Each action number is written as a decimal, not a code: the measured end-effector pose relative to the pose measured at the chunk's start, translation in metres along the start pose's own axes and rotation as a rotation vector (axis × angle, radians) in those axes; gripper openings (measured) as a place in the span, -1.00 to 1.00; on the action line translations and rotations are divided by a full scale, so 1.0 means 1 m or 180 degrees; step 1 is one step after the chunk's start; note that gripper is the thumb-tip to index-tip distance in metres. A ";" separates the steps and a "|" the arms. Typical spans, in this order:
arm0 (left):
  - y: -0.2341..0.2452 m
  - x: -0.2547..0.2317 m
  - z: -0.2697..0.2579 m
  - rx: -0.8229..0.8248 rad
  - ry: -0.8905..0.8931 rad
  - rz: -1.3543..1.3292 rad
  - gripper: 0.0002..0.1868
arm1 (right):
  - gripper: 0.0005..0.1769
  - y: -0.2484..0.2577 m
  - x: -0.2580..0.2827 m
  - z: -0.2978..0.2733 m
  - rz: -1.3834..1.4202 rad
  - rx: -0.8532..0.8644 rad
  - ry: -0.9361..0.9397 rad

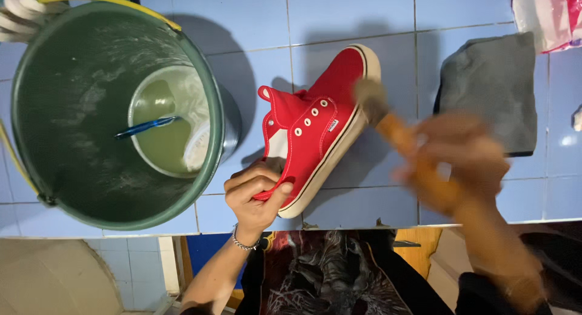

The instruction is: The person cleans a red shoe by brushing its white rubber sole and the canvas upper with a large brush and then a small blue brush dipped in a bucket of soapy water.

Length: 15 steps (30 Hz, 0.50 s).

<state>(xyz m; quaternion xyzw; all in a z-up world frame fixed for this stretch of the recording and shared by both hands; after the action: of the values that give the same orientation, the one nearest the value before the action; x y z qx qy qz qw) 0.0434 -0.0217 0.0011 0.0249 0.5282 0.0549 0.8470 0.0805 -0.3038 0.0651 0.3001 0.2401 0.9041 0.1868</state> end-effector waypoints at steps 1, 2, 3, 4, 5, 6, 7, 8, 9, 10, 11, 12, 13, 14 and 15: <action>0.001 0.001 0.000 0.0011 0.0068 0.0107 -0.55 | -0.89 0.002 0.002 -0.017 0.0205 -0.0049 -0.0357; 0.002 0.001 0.000 0.0020 0.0137 0.0224 -0.52 | -0.68 0.003 0.005 -0.034 0.0422 -0.0098 -0.0715; 0.002 0.000 -0.001 0.0027 0.0149 0.0219 -0.52 | -0.68 0.003 -0.001 -0.030 0.0419 -0.0094 -0.0729; 0.002 0.001 0.000 -0.0116 0.0213 0.0169 -0.53 | -0.77 0.008 -0.006 -0.026 0.0101 -0.0455 -0.0693; 0.003 0.002 0.001 -0.0257 0.0278 0.0119 -0.53 | -0.82 0.012 -0.011 -0.022 -0.0220 -0.0813 -0.0656; 0.001 0.000 0.002 -0.0258 0.0255 0.0101 -0.53 | -0.82 0.008 -0.019 -0.063 -0.0240 -0.0822 -0.0636; 0.000 0.000 0.003 -0.0312 0.0336 0.0113 -0.52 | -0.70 0.004 -0.029 -0.104 -0.0604 -0.0833 -0.0778; -0.001 -0.001 0.003 -0.0360 0.0435 0.0123 -0.50 | -0.47 0.001 -0.038 -0.146 -0.0965 -0.0840 -0.0932; -0.005 -0.007 0.008 -0.0354 0.0430 0.0103 -0.50 | -0.47 -0.005 -0.010 -0.108 -0.0986 -0.0841 -0.0928; -0.009 -0.013 0.014 -0.0338 0.0377 0.0048 -0.49 | -0.64 -0.012 0.018 -0.068 0.0124 -0.0763 -0.0620; -0.012 -0.018 0.020 -0.0323 0.0325 -0.0007 -0.48 | -0.80 -0.021 0.046 -0.028 0.1227 -0.0662 -0.0296; -0.014 -0.018 0.020 -0.0325 0.0326 -0.0008 -0.48 | -0.80 -0.012 0.049 -0.029 0.1227 -0.0659 -0.0296; -0.015 -0.016 0.019 -0.0414 0.0384 -0.0102 -0.47 | -0.76 -0.008 0.051 -0.031 0.1837 -0.0367 -0.0542; -0.015 -0.016 0.018 -0.0495 0.0455 -0.0190 -0.46 | -0.71 -0.004 0.055 -0.033 0.2452 -0.0076 -0.0811; -0.015 -0.020 0.018 -0.0488 0.0470 -0.0184 -0.46 | -0.71 -0.010 0.057 -0.014 0.2458 -0.0080 -0.0827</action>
<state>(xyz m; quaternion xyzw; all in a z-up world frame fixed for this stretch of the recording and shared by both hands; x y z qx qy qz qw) 0.0518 -0.0385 0.0257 -0.0594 0.5840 0.0724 0.8064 0.0310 -0.2733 0.0758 0.4777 0.0731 0.8652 -0.1341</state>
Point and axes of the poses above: each hand's wrist, its own z-axis towards the middle knuckle, its own y-axis out of the back of the hand, x = y × z, the point moved 3 cm from there along z, towards the middle knuckle, and after that the axes turned 4 degrees about -z, right-handed, at the moved point
